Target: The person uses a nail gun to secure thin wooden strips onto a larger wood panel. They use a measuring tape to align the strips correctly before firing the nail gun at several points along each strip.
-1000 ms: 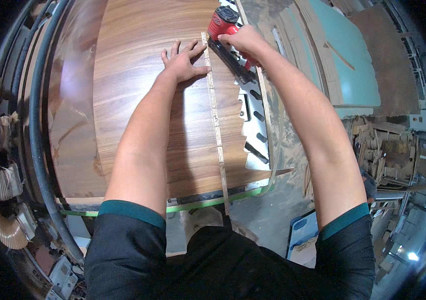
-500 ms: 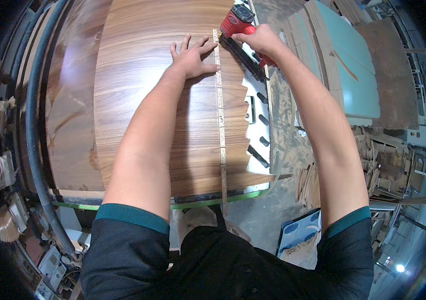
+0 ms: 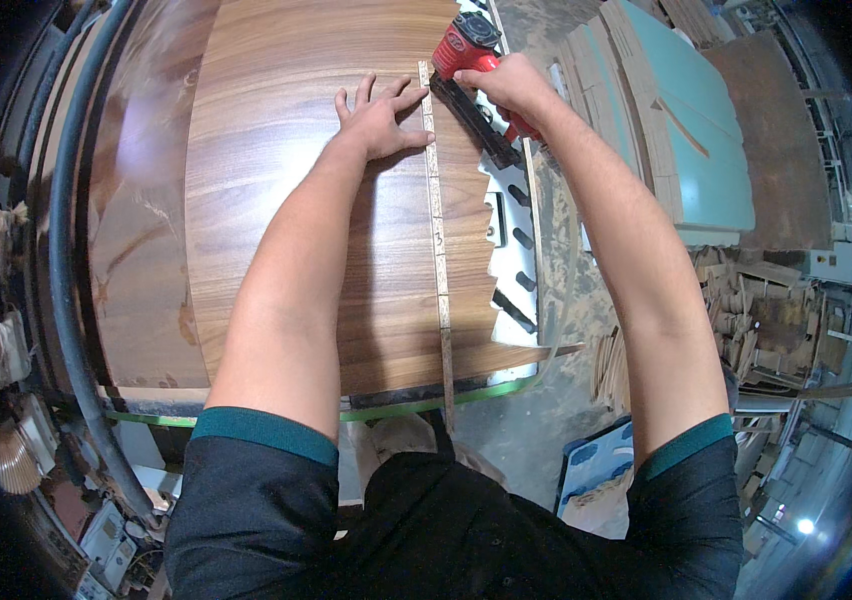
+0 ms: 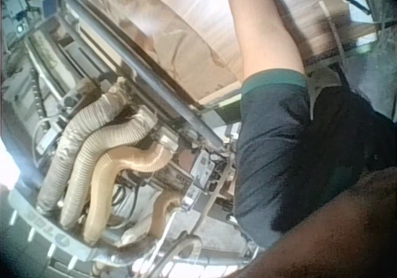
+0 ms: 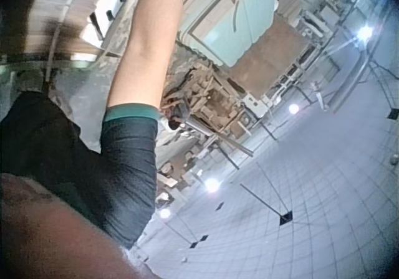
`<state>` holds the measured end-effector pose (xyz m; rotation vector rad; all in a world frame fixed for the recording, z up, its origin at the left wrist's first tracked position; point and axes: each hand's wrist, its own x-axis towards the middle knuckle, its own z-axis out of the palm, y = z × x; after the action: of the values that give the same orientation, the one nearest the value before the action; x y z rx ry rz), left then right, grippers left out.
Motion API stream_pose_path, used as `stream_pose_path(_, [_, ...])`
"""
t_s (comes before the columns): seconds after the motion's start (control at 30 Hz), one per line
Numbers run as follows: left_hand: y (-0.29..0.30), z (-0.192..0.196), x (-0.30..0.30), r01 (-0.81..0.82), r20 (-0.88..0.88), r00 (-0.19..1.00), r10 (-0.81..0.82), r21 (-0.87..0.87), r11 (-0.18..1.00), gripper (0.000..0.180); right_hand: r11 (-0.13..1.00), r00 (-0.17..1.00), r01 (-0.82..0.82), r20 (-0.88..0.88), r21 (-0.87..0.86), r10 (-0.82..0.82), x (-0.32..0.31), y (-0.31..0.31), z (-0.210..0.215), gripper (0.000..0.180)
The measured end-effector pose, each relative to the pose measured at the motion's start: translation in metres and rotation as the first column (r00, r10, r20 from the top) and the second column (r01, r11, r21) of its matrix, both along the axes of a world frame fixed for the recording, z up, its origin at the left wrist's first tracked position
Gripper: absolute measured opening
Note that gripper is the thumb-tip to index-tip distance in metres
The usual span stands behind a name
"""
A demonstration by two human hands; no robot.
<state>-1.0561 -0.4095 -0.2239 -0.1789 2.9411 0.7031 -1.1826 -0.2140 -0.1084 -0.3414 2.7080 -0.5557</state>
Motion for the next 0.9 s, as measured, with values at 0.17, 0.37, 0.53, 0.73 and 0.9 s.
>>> stream_pose_path(0.17, [0.0, 0.001, 0.0, 0.005, -0.001, 1.0, -0.005, -0.011, 1.0, 0.1, 0.996, 0.998, 0.026, -0.048, -0.089, -0.031, 0.0, -0.001, -0.009, 0.057])
stream_pose_path(0.37, [0.0, 0.001, 0.001, 0.009, -0.002, 1.0, -0.009, -0.013, 1.0, 0.101, 0.999, 0.999, 0.045, -0.02, -0.021, -0.045, 0.003, -0.003, -0.013, 0.076])
stream_pose_path(0.53, [-0.002, -0.003, -0.002, 0.011, 0.007, 1.0, -0.011, -0.017, 1.0, 0.103, 1.0, 0.999, 0.024, -0.033, 0.002, -0.024, 0.01, -0.004, -0.011, 0.074])
stream_pose_path(0.73, [-0.002, -0.006, -0.005, 0.031, 0.0, 1.0, -0.032, -0.039, 0.999, 0.105, 0.993, 0.995, 0.093, -0.036, -0.076, -0.096, 0.016, -0.002, -0.015, 0.074])
stream_pose_path(0.9, [-0.005, -0.006, -0.004, 0.031, -0.004, 1.0, -0.031, -0.025, 0.999, 0.104, 0.961, 0.978, 0.2, 0.105, -0.19, -0.183, 0.02, 0.022, -0.006, 0.054])
